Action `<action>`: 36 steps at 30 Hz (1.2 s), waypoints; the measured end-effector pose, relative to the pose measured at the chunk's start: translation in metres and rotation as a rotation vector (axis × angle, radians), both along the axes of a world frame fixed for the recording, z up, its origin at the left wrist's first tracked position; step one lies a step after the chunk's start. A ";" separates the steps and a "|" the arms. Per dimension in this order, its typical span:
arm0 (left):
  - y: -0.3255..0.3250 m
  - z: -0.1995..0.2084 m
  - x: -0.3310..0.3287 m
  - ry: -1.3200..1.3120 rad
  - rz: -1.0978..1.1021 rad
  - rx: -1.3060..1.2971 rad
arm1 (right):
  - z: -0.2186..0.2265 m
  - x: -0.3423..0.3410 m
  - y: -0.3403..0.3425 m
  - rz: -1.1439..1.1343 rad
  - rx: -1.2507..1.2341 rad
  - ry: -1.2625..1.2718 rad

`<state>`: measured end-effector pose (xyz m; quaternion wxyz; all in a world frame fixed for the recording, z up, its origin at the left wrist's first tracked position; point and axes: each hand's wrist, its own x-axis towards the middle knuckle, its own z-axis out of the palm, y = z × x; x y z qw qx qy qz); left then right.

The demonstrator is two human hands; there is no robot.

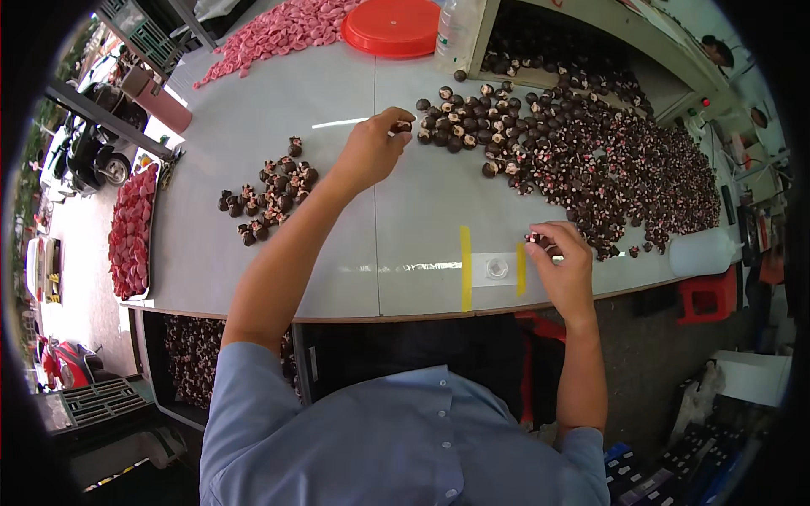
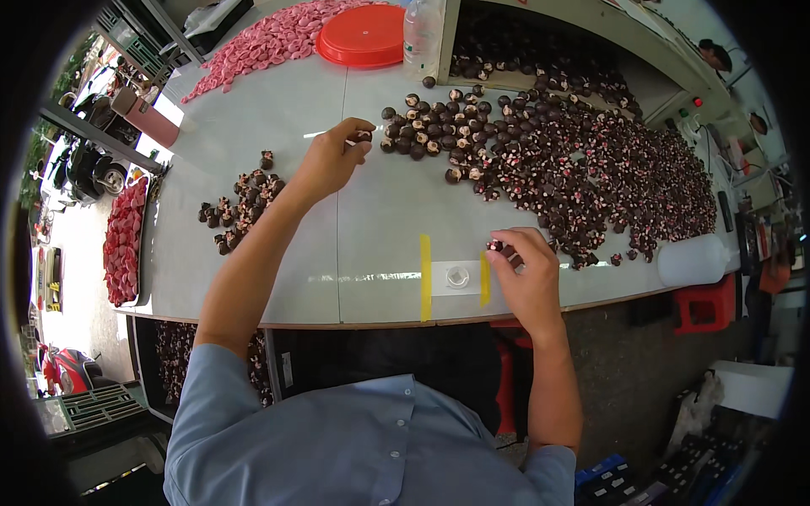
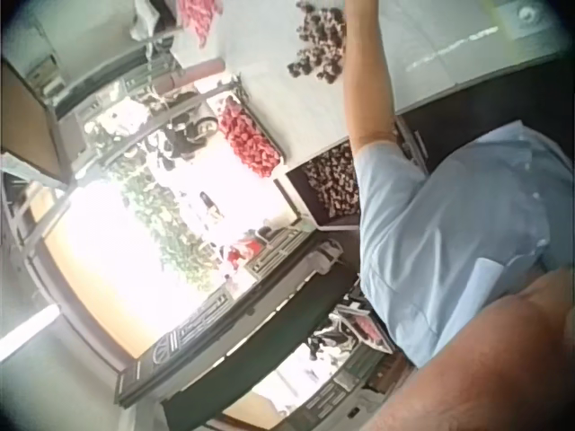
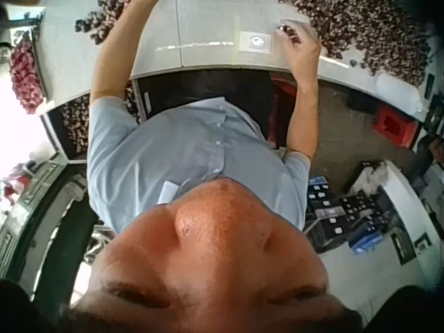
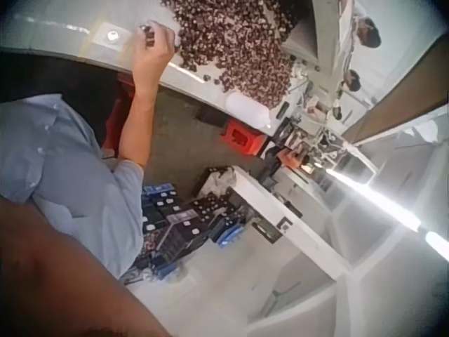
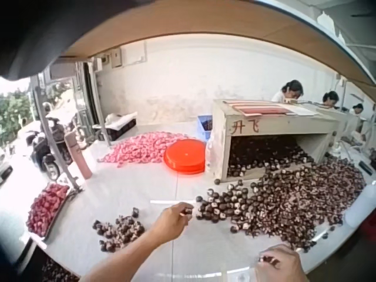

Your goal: Assembling and sorting small brown plastic components at a factory workbench.

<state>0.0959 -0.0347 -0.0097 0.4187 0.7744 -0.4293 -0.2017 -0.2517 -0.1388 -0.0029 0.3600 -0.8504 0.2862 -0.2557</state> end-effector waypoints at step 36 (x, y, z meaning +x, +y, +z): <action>0.080 -0.012 -0.105 0.247 -0.524 -0.152 | 0.035 0.009 0.034 0.348 -0.415 0.306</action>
